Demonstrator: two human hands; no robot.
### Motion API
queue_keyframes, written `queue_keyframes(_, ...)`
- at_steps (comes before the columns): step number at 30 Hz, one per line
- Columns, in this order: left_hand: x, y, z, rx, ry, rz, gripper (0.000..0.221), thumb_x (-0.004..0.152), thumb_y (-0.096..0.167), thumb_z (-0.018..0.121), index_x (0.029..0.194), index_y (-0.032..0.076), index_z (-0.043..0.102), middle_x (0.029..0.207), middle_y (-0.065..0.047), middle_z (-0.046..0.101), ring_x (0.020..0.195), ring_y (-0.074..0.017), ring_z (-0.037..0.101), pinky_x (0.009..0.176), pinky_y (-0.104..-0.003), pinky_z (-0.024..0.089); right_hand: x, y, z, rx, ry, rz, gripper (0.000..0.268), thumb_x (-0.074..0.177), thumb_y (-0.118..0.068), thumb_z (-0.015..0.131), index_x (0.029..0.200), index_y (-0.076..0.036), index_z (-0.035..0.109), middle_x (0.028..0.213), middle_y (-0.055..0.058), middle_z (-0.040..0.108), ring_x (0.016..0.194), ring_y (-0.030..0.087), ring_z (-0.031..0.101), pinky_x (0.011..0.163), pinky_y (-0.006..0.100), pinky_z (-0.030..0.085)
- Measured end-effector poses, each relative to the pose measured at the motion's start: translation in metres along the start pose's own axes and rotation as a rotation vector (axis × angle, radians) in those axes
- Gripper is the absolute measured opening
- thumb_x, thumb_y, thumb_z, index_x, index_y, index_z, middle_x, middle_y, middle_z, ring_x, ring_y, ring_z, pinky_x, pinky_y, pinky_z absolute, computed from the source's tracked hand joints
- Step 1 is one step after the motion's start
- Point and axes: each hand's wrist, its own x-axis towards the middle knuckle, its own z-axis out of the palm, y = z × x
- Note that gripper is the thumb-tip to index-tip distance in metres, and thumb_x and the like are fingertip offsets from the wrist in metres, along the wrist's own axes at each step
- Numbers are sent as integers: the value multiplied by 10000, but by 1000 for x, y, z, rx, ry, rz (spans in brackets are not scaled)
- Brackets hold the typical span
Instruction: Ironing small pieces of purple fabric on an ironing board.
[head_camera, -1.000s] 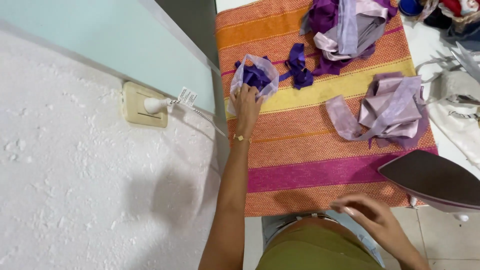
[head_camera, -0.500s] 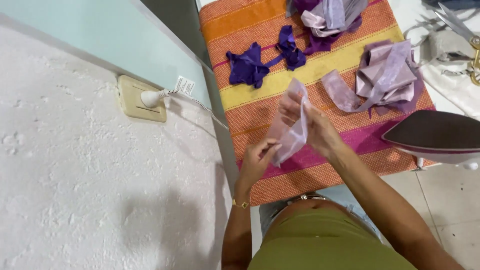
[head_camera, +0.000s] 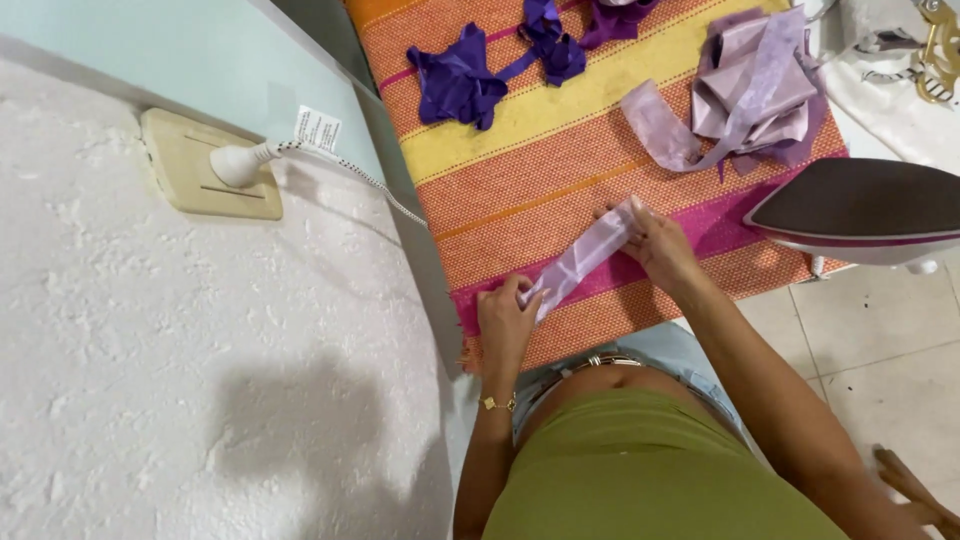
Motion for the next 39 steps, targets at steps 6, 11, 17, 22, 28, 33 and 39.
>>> queue_keyframes(6,1,-17,23,228,66,158,251,880,368,894,950,217,706,770,-50,785,786,-296,780,835,-441,528,-160,-9,-61,-381,405,-176,484,1082,-317,761,1468,-34,688,1199,239,738,1098,336,751,957,448,636)
queue_keyframes(11,0,-11,30,249,27,38,225,914,291,905,1009,179,735,863,-19,786,783,-193,657,876,-439,420,-190,-45,-131,-722,634,-887,832,1083,243,776,1650,-32,233,1550,265,330,1365,426,452,1149,544,477)
queue_keyframes(17,1,-4,30,236,38,14,221,936,315,886,997,182,721,885,-18,789,828,-224,687,863,-444,416,-135,-49,-195,-866,495,-834,360,1180,18,731,1440,184,545,1322,331,625,1164,434,662,995,548,593)
queue_keyframes(22,-2,-1,34,228,118,39,217,921,285,900,985,174,725,897,-15,780,837,-231,663,855,-444,409,-127,-73,-250,-1255,359,-840,489,1127,-195,862,1426,142,674,1260,273,741,1076,373,691,886,472,554)
queue_keyframes(28,-9,6,35,179,170,7,210,946,290,876,1016,153,733,915,-29,787,840,-229,668,893,-448,416,-119,-123,-92,-1719,-176,-361,501,1063,-370,637,1409,-31,508,971,206,773,721,339,776,507,433,670)
queue_keyframes(33,-7,-1,30,143,218,90,227,850,258,923,982,225,742,873,17,805,864,-235,749,918,-415,452,-102,-75,33,-1729,-325,-360,442,1017,-389,652,1238,-11,587,878,346,786,885,537,799,821,654,630)
queue_keyframes(39,-13,-2,22,64,178,113,209,879,134,886,1025,199,752,927,-10,802,918,-236,742,971,-421,425,-94,-71,80,-1672,-234,-153,564,1073,-555,566,1207,-7,575,812,292,768,848,524,798,793,628,640)
